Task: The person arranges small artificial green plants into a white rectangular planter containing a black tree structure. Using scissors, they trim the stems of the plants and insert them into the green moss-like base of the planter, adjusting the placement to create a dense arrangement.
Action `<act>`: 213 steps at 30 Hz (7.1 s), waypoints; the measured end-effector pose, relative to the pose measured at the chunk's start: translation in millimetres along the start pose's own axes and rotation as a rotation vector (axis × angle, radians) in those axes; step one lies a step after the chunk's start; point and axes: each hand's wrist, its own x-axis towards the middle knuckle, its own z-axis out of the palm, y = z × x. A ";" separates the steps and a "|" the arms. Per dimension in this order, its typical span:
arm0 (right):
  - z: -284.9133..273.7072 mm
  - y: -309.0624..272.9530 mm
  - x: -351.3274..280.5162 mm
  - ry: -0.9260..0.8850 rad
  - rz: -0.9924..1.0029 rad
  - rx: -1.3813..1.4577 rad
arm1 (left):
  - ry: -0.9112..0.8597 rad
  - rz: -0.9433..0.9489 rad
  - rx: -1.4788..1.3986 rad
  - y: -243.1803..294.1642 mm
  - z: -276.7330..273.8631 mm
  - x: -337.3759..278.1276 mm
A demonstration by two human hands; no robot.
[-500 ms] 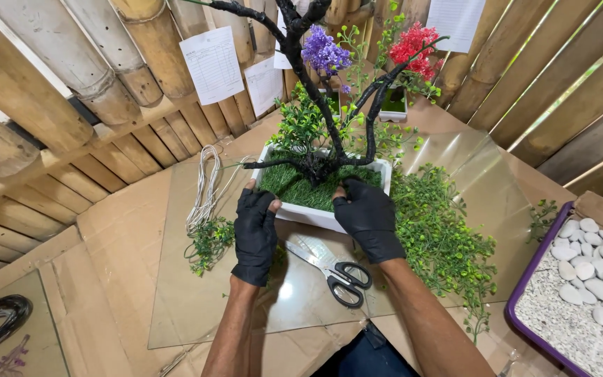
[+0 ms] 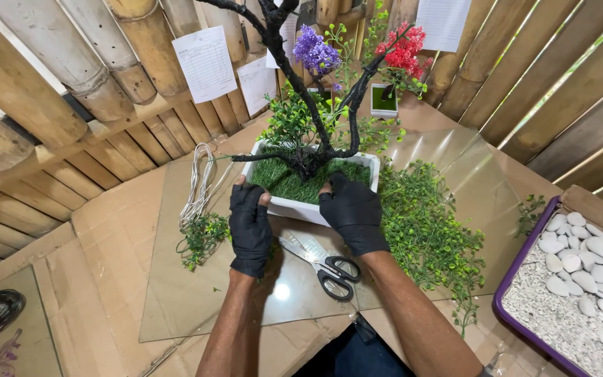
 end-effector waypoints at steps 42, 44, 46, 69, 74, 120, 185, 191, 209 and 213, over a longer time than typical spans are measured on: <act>13.4 2.8 -13.1 0.227 -0.178 -0.105 | -0.003 0.066 0.039 2.5 3.9 -6.4; 15.6 3.5 -11.8 0.230 -0.171 -0.132 | -0.011 0.067 0.038 0.4 3.2 -6.4; 16.4 3.9 -11.3 0.232 -0.161 -0.160 | -0.020 0.068 0.035 -0.9 2.6 -5.0; 12.5 5.5 -9.7 0.109 -0.171 -0.163 | -0.205 -0.006 0.038 -38.4 3.3 -6.1; 3.1 0.2 -12.7 0.129 -0.184 -0.154 | -0.212 -0.014 0.075 -30.8 1.3 -5.6; 22.6 23.5 -6.2 0.125 -0.292 -0.100 | -0.107 0.061 0.139 -11.2 3.0 -6.9; 9.8 4.5 -7.8 0.023 -0.145 -0.092 | -0.134 -0.386 0.138 14.6 -102.0 -126.5; 10.1 5.2 -7.4 0.003 -0.148 -0.083 | 0.025 -0.560 -0.038 34.4 -97.4 -108.8; 9.0 14.3 -15.3 0.145 -0.250 0.194 | 0.174 -0.862 -0.569 111.5 -94.2 -76.6; -22.1 -1.3 -45.3 0.200 -0.528 0.506 | 0.102 -0.822 -0.772 147.6 -100.9 -68.2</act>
